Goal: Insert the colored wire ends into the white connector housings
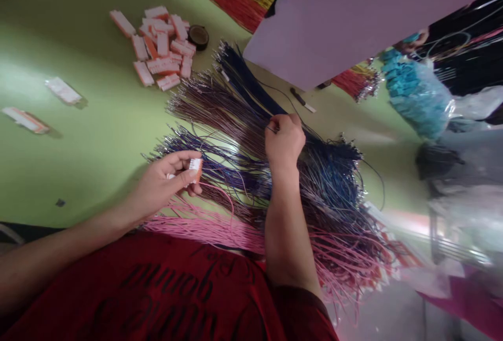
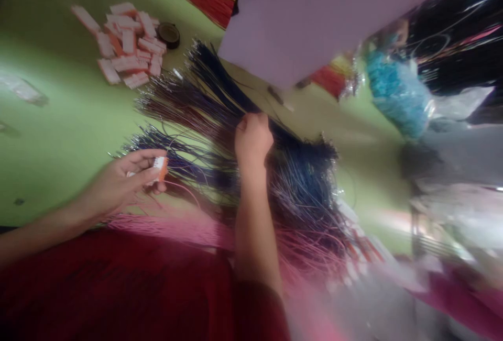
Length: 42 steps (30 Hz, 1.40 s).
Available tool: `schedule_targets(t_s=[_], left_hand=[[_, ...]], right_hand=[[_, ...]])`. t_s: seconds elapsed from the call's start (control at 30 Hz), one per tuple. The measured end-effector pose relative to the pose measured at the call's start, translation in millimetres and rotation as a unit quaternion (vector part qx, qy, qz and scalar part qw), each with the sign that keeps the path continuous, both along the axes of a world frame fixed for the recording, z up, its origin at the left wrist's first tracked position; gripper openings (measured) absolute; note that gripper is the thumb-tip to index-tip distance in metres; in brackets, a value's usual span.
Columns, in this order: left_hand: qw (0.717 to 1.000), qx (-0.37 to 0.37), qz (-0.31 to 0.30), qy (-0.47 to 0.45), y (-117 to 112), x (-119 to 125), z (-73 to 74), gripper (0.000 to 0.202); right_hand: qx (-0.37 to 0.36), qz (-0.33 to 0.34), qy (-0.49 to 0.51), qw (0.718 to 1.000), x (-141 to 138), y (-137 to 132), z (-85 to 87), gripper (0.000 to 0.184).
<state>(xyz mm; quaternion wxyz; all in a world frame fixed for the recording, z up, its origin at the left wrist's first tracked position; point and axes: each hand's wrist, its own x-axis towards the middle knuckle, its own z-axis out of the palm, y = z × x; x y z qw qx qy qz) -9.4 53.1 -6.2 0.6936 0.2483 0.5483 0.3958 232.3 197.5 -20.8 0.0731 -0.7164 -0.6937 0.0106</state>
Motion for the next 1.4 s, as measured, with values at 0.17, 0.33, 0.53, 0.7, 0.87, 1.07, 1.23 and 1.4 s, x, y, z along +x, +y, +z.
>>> schedule_targets(t_s=[0.17, 0.33, 0.53, 0.7, 0.87, 1.07, 1.23, 1.4], left_hand=[[1.0, 0.004, 0.012, -0.002, 1.4, 2.4, -0.7, 0.052], [1.0, 0.01, 0.007, -0.003, 0.3, 1.5, -4.0, 0.053], [1.0, 0.018, 0.004, 0.001, -0.6, -0.3, -6.1, 0.056], [0.999, 0.031, -0.004, 0.016, 0.2, 1.0, -6.4, 0.055], [0.999, 0.043, -0.004, 0.022, -1.5, 3.2, -8.7, 0.055], [0.999, 0.04, -0.03, 0.022, -0.4, 0.9, -5.7, 0.053], [0.999, 0.034, -0.041, 0.011, 1.2, -0.8, -4.8, 0.056], [0.999, 0.027, -0.039, -0.017, -0.8, -2.2, -7.7, 0.059]], right_hand=[[-0.05, 0.015, -0.015, 0.999, -8.2, 2.7, -1.2, 0.03], [0.044, -0.023, 0.069, 0.996, 3.9, -0.3, 8.3, 0.025], [0.056, -0.086, 0.087, 0.991, 45.8, -23.6, 52.1, 0.006], [0.116, 0.004, 0.261, 0.958, 24.6, -61.7, 89.9, 0.014], [-0.099, 0.209, 0.39, 0.891, -35.7, -102.8, 69.3, 0.014], [-0.165, 0.106, 0.415, 0.889, -46.2, -115.3, 28.6, 0.015], [-0.142, 0.111, 0.371, 0.911, -41.7, -116.9, 30.8, 0.015], [-0.113, 0.161, 0.305, 0.932, -47.1, -121.1, 38.3, 0.015]])
